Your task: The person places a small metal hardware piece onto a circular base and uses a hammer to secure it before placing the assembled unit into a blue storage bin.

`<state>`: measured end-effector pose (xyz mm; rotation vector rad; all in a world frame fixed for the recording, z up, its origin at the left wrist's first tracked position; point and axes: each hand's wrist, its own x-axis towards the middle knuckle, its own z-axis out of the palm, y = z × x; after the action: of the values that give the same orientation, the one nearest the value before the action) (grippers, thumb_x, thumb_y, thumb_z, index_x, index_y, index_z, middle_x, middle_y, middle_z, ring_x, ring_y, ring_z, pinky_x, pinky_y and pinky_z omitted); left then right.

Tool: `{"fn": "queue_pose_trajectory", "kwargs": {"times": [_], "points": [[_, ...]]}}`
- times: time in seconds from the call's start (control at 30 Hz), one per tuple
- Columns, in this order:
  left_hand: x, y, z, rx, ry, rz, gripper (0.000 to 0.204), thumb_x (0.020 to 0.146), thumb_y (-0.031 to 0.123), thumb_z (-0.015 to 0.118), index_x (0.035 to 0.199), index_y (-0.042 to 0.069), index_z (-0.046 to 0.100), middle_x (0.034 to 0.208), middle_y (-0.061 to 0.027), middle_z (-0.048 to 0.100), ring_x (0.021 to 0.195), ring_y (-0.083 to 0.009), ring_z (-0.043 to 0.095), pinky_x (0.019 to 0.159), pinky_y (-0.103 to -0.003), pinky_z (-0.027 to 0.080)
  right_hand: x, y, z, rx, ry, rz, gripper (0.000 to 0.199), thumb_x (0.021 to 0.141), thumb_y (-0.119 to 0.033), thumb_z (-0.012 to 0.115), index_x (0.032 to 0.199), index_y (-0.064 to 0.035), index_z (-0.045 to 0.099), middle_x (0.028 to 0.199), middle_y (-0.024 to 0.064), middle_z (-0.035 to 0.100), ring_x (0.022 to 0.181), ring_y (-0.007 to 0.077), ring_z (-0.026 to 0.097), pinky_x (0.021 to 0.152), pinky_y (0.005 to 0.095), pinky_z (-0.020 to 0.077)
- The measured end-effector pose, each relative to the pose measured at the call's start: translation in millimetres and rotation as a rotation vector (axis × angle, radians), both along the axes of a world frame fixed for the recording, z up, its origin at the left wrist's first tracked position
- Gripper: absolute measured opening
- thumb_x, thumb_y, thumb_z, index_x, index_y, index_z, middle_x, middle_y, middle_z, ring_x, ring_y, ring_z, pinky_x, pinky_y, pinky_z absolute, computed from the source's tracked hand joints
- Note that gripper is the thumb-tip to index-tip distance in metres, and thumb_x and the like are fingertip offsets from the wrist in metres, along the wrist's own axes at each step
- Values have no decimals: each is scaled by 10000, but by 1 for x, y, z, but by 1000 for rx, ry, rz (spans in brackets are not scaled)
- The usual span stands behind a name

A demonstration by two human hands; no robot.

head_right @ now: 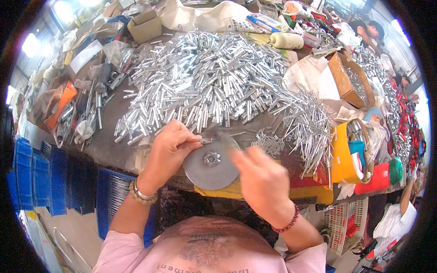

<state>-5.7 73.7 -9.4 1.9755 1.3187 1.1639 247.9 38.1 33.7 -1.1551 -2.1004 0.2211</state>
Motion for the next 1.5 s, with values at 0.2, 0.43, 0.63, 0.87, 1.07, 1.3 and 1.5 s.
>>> {"fn": "queue_pose_trajectory", "kwargs": {"times": [0.2, 0.43, 0.63, 0.87, 1.07, 1.3, 1.5], "points": [[0, 1, -6, 11, 15, 10, 166, 856, 8, 875, 1007, 25, 806, 908, -78, 639, 842, -231, 641, 757, -347, 518, -1, 5, 8, -66, -192, 24, 590, 870, 70, 677, 1423, -132, 723, 923, 119, 614, 732, 344, 688, 653, 438, 586], [0, 2, -3, 33, 11, 2, 165, 870, 23, 870, 1023, 31, 810, 904, -75, 634, 845, -230, 643, 763, -341, 516, 10, -5, 0, 111, -115, -29, 523, 836, 71, 710, 1325, -105, 770, 952, 132, 667, 735, 330, 679, 641, 419, 577], [-2, 0, -7, 10, 0, 12, 173, 868, 27, 868, 1033, 44, 818, 907, -67, 636, 846, -232, 647, 762, -346, 516, 4, -3, 16, -130, -160, -35, 567, 849, 80, 667, 1379, -106, 743, 911, 120, 628, 773, 335, 678, 676, 435, 571], [1, 3, 2, -25, -19, -22, 139, 874, 47, 865, 1007, 46, 828, 921, -70, 646, 859, -224, 656, 773, -343, 512, 7, -5, 1, -134, -248, -18, 663, 859, 80, 655, 1476, -158, 706, 881, 133, 578, 751, 360, 672, 648, 467, 553], [-2, 1, -2, -124, -63, 30, 122, 875, 66, 869, 986, 46, 822, 922, -71, 647, 863, -230, 658, 772, -349, 511, 11, 2, 18, -177, -243, -62, 600, 891, 114, 641, 1452, -91, 694, 974, 162, 652, 816, 386, 695, 710, 446, 570], [-5, -5, 1, 26, 42, -18, 149, 857, 77, 872, 991, 61, 809, 928, -83, 659, 876, -281, 659, 790, -382, 525, 21, 4, 17, -556, 288, -87, 612, 932, 142, 661, 1526, 1, 627, 1448, 229, 698, 1313, 366, 699, 1122, 396, 521], [-11, -21, 11, 44, 114, -49, 163, 850, 61, 862, 1001, 48, 804, 928, -104, 693, 906, -304, 668, 809, -393, 530, 18, 26, 11, -623, 238, 39, 509, 939, 56, 717, 1443, 16, 663, 1380, 222, 717, 1274, 400, 700, 1084, 413, 543]]}}
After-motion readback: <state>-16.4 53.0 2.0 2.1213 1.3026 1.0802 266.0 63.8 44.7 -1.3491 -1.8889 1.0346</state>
